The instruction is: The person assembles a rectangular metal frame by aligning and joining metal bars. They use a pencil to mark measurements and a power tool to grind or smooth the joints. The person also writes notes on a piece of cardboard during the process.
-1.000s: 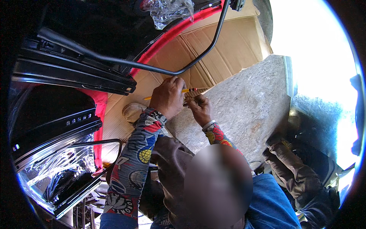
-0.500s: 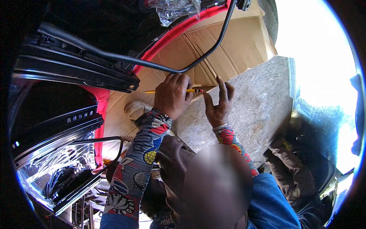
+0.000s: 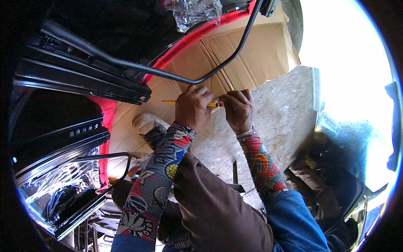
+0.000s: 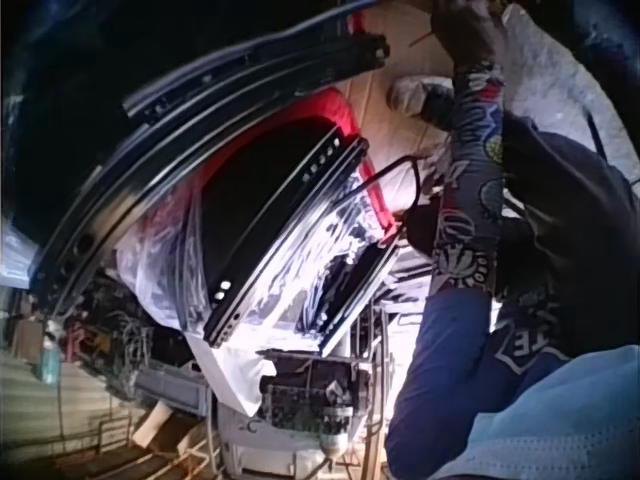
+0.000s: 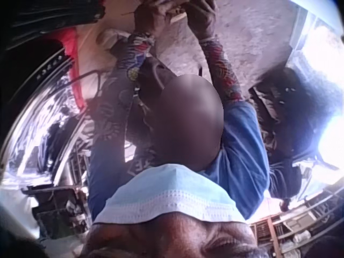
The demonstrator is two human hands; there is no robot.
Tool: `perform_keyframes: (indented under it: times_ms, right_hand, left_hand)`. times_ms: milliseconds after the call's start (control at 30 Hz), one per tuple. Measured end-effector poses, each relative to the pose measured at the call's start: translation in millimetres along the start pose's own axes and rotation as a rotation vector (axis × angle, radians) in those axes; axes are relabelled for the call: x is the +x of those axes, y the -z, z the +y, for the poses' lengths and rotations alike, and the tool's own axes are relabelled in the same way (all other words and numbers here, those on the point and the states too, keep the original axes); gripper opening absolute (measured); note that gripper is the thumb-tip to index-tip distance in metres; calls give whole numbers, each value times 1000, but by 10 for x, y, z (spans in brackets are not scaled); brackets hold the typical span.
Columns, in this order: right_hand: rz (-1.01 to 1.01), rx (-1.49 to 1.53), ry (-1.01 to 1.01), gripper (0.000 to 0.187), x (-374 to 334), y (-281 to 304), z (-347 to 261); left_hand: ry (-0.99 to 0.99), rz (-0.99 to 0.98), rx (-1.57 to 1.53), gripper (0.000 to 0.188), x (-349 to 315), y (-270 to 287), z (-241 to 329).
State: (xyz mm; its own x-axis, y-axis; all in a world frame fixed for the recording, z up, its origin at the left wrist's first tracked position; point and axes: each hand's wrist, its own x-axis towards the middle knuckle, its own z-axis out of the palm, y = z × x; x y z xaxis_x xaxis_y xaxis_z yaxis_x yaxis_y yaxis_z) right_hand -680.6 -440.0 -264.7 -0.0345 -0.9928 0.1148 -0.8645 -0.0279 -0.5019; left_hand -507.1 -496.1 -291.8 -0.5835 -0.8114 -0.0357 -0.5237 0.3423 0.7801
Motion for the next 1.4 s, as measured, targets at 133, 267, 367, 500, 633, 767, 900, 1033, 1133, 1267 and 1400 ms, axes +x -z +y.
perform_keyframes:
  times_ms: [133, 267, 367, 500, 633, 767, 900, 1033, 1133, 1267, 1400]
  right_hand:
    - [-22, 6, 49, 18, 66, 20, 20]
    - [4, 20, 61, 19, 101, -1, 24]
    - [34, 33, 63, 19, 102, -10, 24]
    - [51, 14, 44, 18, 106, -30, 14]
    - [51, 25, 11, 20, 111, -55, 0]
    - [-16, 67, -11, 19, 124, -16, 20]
    - [-62, 91, -28, 19, 151, 89, 81]
    - [-123, 126, -65, 25, 157, 130, 116]
    - [-139, 156, -126, 34, 115, 100, 152]
    - [-97, 227, -279, 70, -15, -69, 256]
    - [-201, 118, -327, 94, -173, -276, 418]
  left_hand:
    - [93, 24, -157, 17, 33, -54, -8]
    - [200, 68, -204, 13, 56, -81, -1]
    - [248, 73, -217, 12, 63, -87, 7]
    - [354, 44, -218, 12, 90, -101, 51]
    - [439, 60, -216, 14, 117, -111, 101]
    - [430, 36, -203, 16, 112, -91, 102]
    - [391, 46, -181, 16, 99, -98, 88]
    - [353, 121, -136, 17, 64, -148, 94]
    - [339, 214, -113, 18, 18, -200, 102]
    - [417, 283, -161, 16, 11, -270, 63]
    - [389, 334, -267, 14, -2, -208, -54]
